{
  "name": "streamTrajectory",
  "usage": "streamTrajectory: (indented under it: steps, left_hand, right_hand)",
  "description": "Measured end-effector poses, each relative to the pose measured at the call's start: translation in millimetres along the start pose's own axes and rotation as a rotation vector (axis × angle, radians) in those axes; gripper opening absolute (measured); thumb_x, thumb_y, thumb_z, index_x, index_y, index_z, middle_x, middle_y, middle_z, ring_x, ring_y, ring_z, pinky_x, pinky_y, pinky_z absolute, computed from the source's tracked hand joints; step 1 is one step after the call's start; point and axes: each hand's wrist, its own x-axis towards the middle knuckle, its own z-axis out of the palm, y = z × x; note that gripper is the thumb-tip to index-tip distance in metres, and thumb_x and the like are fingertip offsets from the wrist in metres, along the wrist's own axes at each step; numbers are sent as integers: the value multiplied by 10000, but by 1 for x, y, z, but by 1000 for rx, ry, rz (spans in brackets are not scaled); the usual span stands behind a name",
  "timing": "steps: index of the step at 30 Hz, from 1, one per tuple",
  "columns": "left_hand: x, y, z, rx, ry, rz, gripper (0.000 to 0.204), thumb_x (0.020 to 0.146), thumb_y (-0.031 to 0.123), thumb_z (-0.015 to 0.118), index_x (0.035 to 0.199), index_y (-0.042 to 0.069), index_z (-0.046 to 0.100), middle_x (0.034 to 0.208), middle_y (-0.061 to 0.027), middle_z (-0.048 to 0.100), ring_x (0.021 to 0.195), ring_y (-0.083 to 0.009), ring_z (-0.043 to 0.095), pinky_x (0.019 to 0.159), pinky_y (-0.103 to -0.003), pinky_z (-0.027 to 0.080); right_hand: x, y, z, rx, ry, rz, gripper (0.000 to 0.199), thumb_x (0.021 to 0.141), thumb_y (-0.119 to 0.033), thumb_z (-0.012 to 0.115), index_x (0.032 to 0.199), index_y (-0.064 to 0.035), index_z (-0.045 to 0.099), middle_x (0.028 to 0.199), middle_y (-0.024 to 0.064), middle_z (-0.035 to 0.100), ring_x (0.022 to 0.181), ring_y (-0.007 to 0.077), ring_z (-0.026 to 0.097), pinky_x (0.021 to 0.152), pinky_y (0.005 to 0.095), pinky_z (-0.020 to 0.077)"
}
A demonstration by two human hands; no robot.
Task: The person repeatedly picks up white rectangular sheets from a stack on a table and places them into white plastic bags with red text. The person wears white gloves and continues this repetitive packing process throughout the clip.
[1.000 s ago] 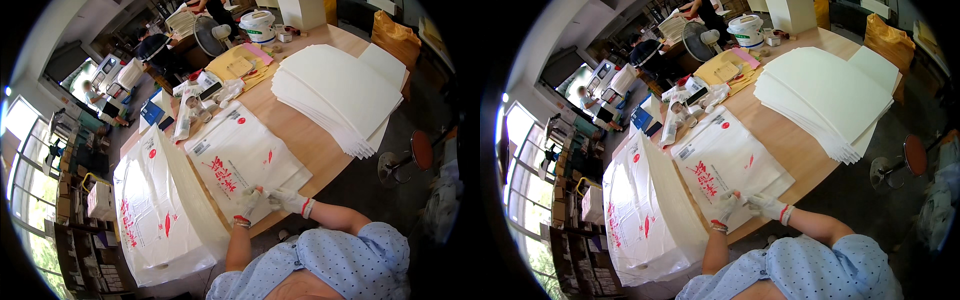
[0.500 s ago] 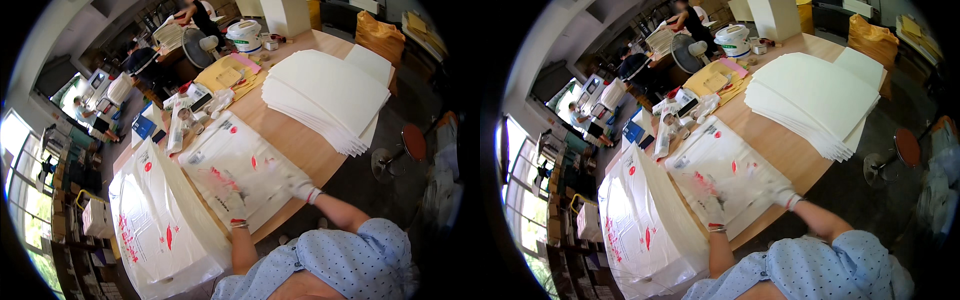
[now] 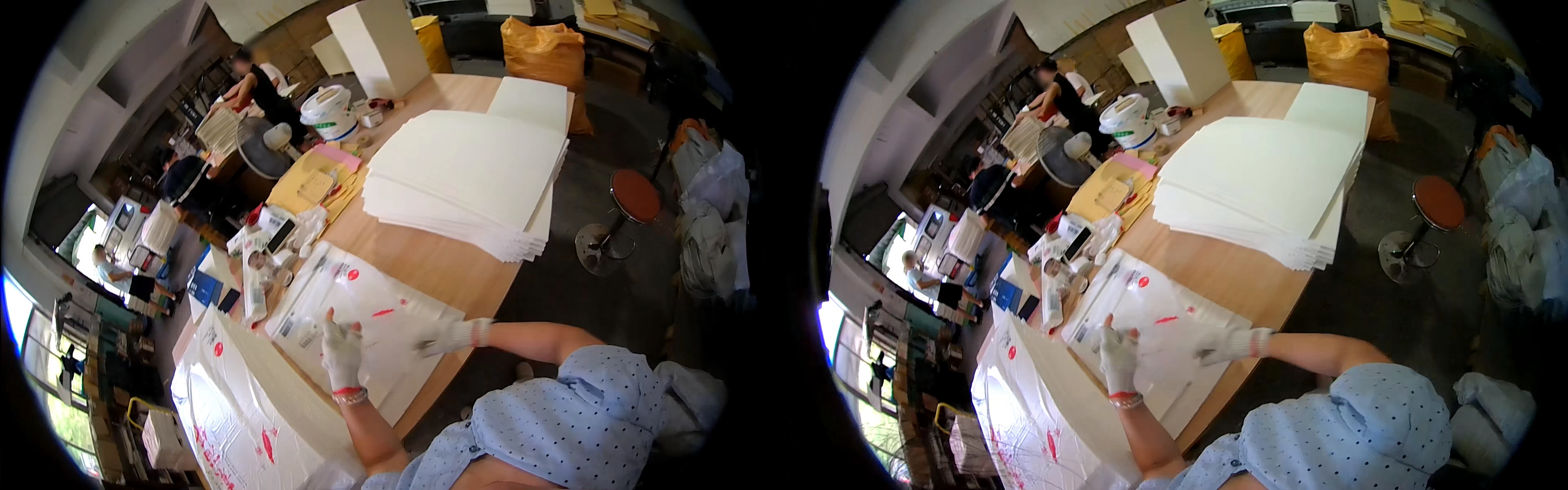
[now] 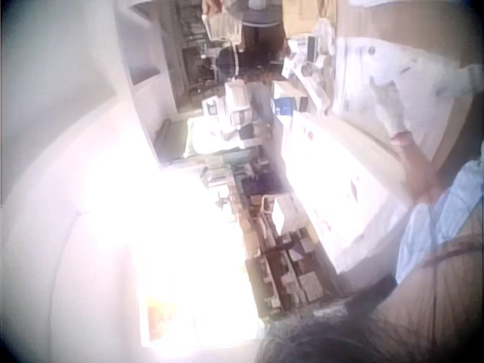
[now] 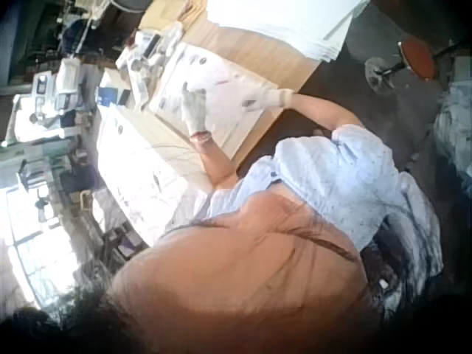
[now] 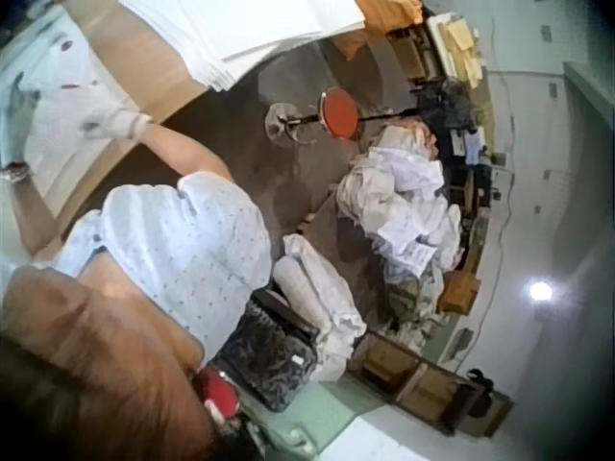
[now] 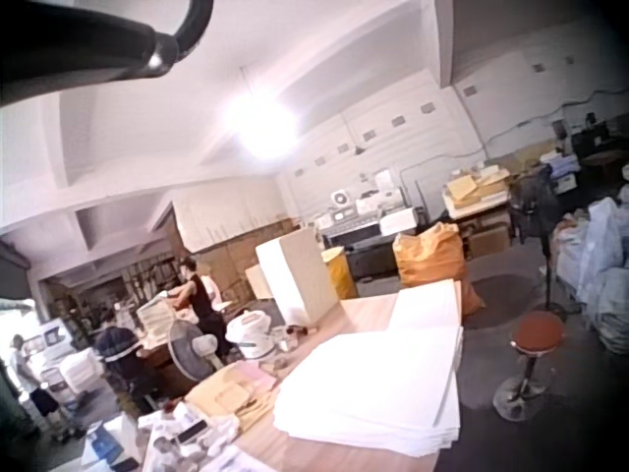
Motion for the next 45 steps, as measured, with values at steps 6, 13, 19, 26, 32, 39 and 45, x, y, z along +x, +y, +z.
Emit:
streamTrajectory:
  steps: [6, 13, 19, 26, 32, 39, 45]
  left_hand:
    - [-44, 1, 21, 311, 454, 286, 583, 739, 37, 672, 1272, 24, 435, 1082, -135, 575, 1002, -274, 552, 831, -359, 460]
    - [-84, 55, 86, -367, 4, 390, 343, 806, -57, 577, 1139, 6, 524, 995, -80, 626, 946, -176, 600, 828, -284, 464]
    - [-82, 117, 193, -1374, -587, -313, 279, 915, 221, 539, 1096, 9, 531, 982, -88, 622, 940, -208, 615, 814, -317, 487]
    - [-73, 67, 136, -1128, -729, -625, 366, 825, 87, 524, 1184, 21, 486, 1031, -97, 594, 939, -215, 587, 800, -335, 502]
    - [-125, 72, 121, -393, -534, 194, 610, 780, 121, 577, 1327, -18, 345, 1249, -209, 472, 1146, -313, 467, 950, -399, 394]
    - [-166, 43, 141, 182, -315, 508, 639, 732, 240, 649, 1260, -33, 414, 1162, -265, 429, 1087, -394, 386, 900, -483, 337]
    - [-96, -14, 28, -107, 199, -121, 449, 846, 147, 588, 1258, 30, 456, 1064, -127, 560, 945, -188, 534, 764, -347, 480]
  right_hand:
    - [-160, 8, -200, -882, 755, 287, 762, 654, -346, 737, 1286, -54, 427, 1273, 172, 449, 1184, 345, 420, 985, 393, 376]
    - [-163, 48, -302, -330, 458, 332, 835, 710, -545, 703, 1285, -17, 406, 1037, 133, 649, 985, 284, 609, 858, 346, 462]
    - [-147, 3, -242, -499, 818, 55, 200, 838, -215, 539, 832, -41, 637, 781, 149, 645, 656, 237, 623, 570, 346, 477]
    - [-231, -57, -173, 309, 661, 232, 439, 884, -354, 461, 1112, 8, 557, 1012, 173, 595, 977, 294, 567, 921, 361, 427]
    - [-254, 17, -128, 382, 782, 258, 450, 886, -297, 533, 1220, 1, 483, 1154, 125, 546, 1006, 226, 564, 871, 332, 463]
    - [-164, 8, -9, 285, 1060, 236, 299, 790, -79, 612, 1058, 35, 545, 891, 95, 627, 790, 160, 593, 701, 297, 490]
    - [-206, -37, -39, 79, 991, 193, 175, 749, -62, 609, 903, 21, 607, 745, 115, 629, 635, 179, 609, 579, 315, 487]
